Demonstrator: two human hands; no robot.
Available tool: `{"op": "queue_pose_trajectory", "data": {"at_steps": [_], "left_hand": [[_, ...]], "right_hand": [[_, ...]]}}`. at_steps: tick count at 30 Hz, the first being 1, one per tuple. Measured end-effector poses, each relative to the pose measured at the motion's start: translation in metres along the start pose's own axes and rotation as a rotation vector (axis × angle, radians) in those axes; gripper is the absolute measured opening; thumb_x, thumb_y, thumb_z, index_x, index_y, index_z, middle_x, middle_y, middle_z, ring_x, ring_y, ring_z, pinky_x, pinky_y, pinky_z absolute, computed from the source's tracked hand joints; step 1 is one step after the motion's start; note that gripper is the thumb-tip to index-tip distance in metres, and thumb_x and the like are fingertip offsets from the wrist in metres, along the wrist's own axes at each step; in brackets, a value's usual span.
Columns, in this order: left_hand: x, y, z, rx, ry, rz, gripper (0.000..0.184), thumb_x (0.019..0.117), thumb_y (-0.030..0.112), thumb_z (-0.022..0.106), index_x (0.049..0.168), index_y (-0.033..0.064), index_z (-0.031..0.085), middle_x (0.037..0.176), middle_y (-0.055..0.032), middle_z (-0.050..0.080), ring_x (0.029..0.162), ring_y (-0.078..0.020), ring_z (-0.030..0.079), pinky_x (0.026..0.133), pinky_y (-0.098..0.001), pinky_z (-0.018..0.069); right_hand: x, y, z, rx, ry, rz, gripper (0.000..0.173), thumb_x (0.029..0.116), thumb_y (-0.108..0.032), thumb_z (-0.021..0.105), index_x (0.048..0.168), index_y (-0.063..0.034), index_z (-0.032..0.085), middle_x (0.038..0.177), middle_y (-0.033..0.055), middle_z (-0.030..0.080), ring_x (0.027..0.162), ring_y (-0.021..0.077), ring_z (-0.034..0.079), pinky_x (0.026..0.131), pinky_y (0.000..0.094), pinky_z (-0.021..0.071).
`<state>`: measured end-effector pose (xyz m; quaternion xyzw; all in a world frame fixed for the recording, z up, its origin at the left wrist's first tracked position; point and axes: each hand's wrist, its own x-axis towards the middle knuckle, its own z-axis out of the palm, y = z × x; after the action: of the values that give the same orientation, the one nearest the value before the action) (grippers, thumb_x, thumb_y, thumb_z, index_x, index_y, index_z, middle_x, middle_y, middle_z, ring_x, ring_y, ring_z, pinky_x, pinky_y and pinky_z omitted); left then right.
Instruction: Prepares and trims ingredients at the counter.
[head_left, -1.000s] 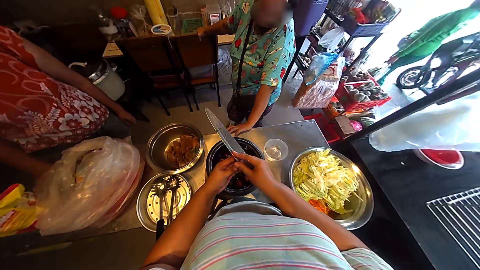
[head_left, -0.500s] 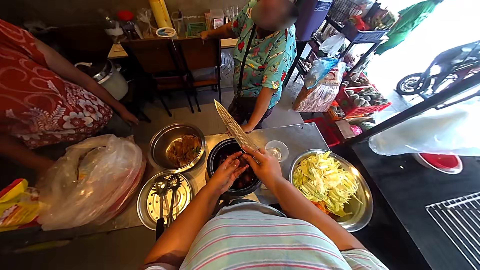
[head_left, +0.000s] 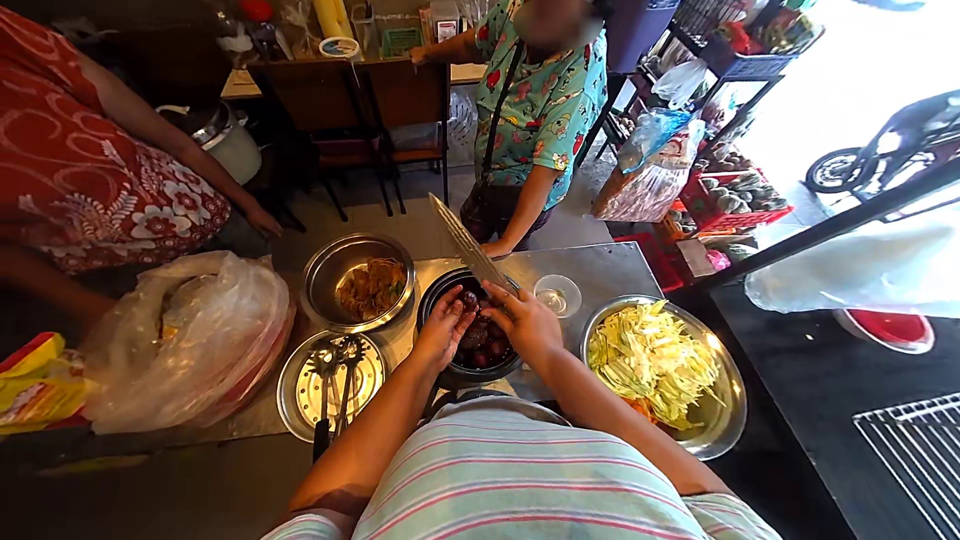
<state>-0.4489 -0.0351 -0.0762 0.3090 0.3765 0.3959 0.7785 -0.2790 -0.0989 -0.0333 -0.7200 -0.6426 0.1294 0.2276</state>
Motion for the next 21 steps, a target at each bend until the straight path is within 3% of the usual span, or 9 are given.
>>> {"op": "queue_pose_trajectory", "data": {"at_steps": [3, 5, 8, 10, 12, 15, 21], "left_hand": [[-0.001, 0.001, -0.006, -0.035, -0.036, 0.013, 0.040, 0.1115, 0.007, 0.038, 0.150, 0.0010, 0.041, 0.135, -0.0180, 0.059, 0.114, -0.0224, 0.067, 0.101, -0.0334, 0.0551], [-0.003, 0.003, -0.005, -0.048, -0.068, 0.006, 0.040, 0.1119, 0.008, 0.037, 0.151, -0.0021, 0.041, 0.137, -0.0192, 0.059, 0.117, -0.0229, 0.067, 0.103, -0.0329, 0.0540], [-0.006, 0.006, -0.004, -0.031, -0.127, -0.013, 0.041, 0.1115, 0.008, 0.039, 0.151, -0.0029, 0.039, 0.138, -0.0191, 0.058, 0.117, -0.0217, 0.067, 0.104, -0.0320, 0.0542], [-0.007, 0.007, -0.005, -0.029, -0.182, -0.026, 0.040, 0.1118, 0.008, 0.036, 0.151, -0.0023, 0.040, 0.135, -0.0179, 0.060, 0.116, -0.0216, 0.067, 0.104, -0.0336, 0.0544], [-0.007, 0.007, -0.005, -0.047, -0.222, -0.041, 0.039, 0.1119, 0.007, 0.033, 0.149, -0.0020, 0.042, 0.132, -0.0162, 0.063, 0.114, -0.0214, 0.068, 0.103, -0.0349, 0.0546], [-0.008, 0.004, -0.004, -0.081, -0.261, -0.065, 0.035, 0.1111, 0.005, 0.033, 0.143, -0.0016, 0.047, 0.124, -0.0111, 0.066, 0.109, -0.0164, 0.068, 0.101, -0.0317, 0.0545], [-0.010, 0.006, 0.000, -0.093, -0.309, -0.079, 0.033, 0.1093, 0.000, 0.036, 0.139, -0.0029, 0.049, 0.122, -0.0105, 0.066, 0.109, -0.0157, 0.068, 0.102, -0.0309, 0.0543]], "right_hand": [[0.010, 0.003, -0.003, -0.121, -0.093, 0.111, 0.050, 0.1130, -0.031, 0.036, 0.163, -0.0338, 0.033, 0.121, 0.0179, 0.068, 0.103, 0.0380, 0.070, 0.086, 0.0549, 0.0557], [0.013, 0.005, 0.000, -0.167, -0.093, 0.137, 0.055, 0.1115, -0.021, 0.038, 0.165, -0.0286, 0.027, 0.131, 0.0157, 0.068, 0.108, 0.0380, 0.071, 0.089, 0.0551, 0.0558], [0.015, 0.008, 0.001, -0.148, -0.093, 0.139, 0.065, 0.1062, -0.044, 0.054, 0.164, -0.0305, 0.028, 0.133, 0.0149, 0.066, 0.110, 0.0371, 0.070, 0.090, 0.0556, 0.0552], [0.015, 0.008, -0.001, -0.009, -0.110, 0.128, 0.064, 0.1034, -0.052, 0.056, 0.161, -0.0355, 0.035, 0.134, 0.0152, 0.065, 0.112, 0.0366, 0.068, 0.092, 0.0576, 0.0535], [0.014, 0.014, 0.003, 0.290, -0.103, 0.051, 0.056, 0.1032, -0.050, 0.058, 0.156, -0.0329, 0.047, 0.132, 0.0149, 0.066, 0.117, 0.0326, 0.065, 0.097, 0.0564, 0.0521], [0.011, 0.013, 0.009, 0.633, -0.095, -0.057, 0.060, 0.0983, -0.042, 0.069, 0.154, -0.0259, 0.051, 0.138, 0.0110, 0.064, 0.121, 0.0212, 0.064, 0.104, 0.0453, 0.0515], [0.009, 0.010, 0.015, 0.659, -0.058, -0.067, 0.059, 0.0978, -0.040, 0.071, 0.153, -0.0282, 0.053, 0.135, 0.0080, 0.065, 0.119, 0.0170, 0.064, 0.103, 0.0404, 0.0520]]}}
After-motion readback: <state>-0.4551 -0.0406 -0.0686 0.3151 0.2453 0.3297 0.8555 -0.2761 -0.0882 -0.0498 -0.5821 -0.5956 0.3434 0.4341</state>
